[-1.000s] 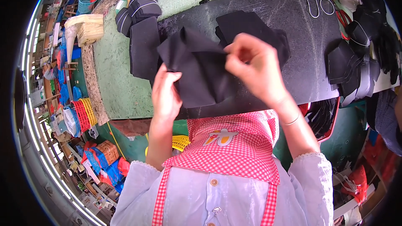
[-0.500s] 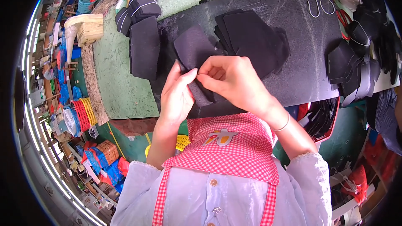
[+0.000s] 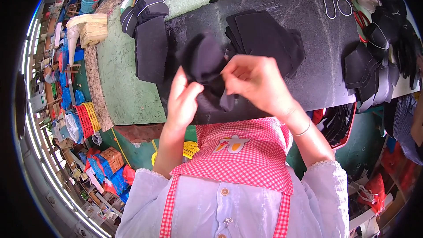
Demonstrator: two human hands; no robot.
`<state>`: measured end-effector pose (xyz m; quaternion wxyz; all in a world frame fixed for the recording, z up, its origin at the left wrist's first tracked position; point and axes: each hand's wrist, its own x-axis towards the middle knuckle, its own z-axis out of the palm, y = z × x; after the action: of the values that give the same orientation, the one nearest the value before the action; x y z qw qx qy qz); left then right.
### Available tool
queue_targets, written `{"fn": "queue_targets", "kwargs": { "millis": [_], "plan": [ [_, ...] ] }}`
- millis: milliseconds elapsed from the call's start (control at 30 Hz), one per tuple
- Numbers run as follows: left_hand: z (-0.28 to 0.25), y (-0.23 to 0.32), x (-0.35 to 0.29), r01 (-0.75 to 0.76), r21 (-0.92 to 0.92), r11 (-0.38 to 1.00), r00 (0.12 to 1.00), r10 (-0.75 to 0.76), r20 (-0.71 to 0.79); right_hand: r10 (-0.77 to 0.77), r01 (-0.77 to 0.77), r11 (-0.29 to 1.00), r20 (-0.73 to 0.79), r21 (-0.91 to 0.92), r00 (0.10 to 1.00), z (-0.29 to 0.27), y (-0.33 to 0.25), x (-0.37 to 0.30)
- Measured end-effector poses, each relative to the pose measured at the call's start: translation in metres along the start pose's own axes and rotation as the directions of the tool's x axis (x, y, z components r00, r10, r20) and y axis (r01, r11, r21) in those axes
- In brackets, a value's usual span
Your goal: Counting and inspecting black fabric shoe components at a factory production workbench.
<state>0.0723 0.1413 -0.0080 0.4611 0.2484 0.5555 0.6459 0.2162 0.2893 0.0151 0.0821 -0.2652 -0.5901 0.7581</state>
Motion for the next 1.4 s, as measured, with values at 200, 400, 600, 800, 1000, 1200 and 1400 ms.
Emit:
{"fn": "queue_targets", "kwargs": {
  "millis": [200, 400, 600, 800, 1000, 1200, 1400],
  "plan": [
    [-0.036, 0.036, -0.005, 0.026, -0.243, 0.970, 0.990, -0.058, -0.127, -0.080, -0.020, 0.939, -0.277, -0.343, 0.958, -0.062, 0.000, 0.003],
    [-0.026, 0.044, -0.007, 0.060, -0.309, 0.949, 0.988, -0.102, -0.120, -0.496, -0.053, 0.496, -0.333, -0.866, 0.802, -0.052, -0.017, -0.004],
    [0.033, 0.020, 0.003, 0.194, -0.381, 0.904, 0.975, -0.221, -0.029, -0.412, 0.286, 0.753, -0.086, -0.593, 0.907, 0.018, -0.003, -0.006],
    [-0.019, 0.027, 0.000, 0.097, -0.628, 0.772, 0.943, -0.273, -0.190, -0.199, 0.042, 0.909, -0.342, -0.414, 0.918, -0.052, 0.011, 0.008],
    [-0.006, 0.029, -0.007, 0.129, -0.567, 0.813, 0.943, -0.277, -0.182, -0.552, 0.005, 0.540, -0.350, -0.842, 0.757, -0.047, -0.020, 0.001],
    [0.032, 0.026, 0.000, 0.345, -0.634, 0.692, 0.939, -0.247, 0.240, -0.258, 0.172, 0.853, -0.111, -0.493, 0.960, 0.017, -0.021, -0.004],
    [0.024, 0.023, 0.004, 0.355, -0.402, 0.844, 0.922, -0.244, 0.302, -0.004, -0.007, 0.973, 0.047, 0.230, 0.999, 0.003, -0.008, -0.010]
  ]
}}
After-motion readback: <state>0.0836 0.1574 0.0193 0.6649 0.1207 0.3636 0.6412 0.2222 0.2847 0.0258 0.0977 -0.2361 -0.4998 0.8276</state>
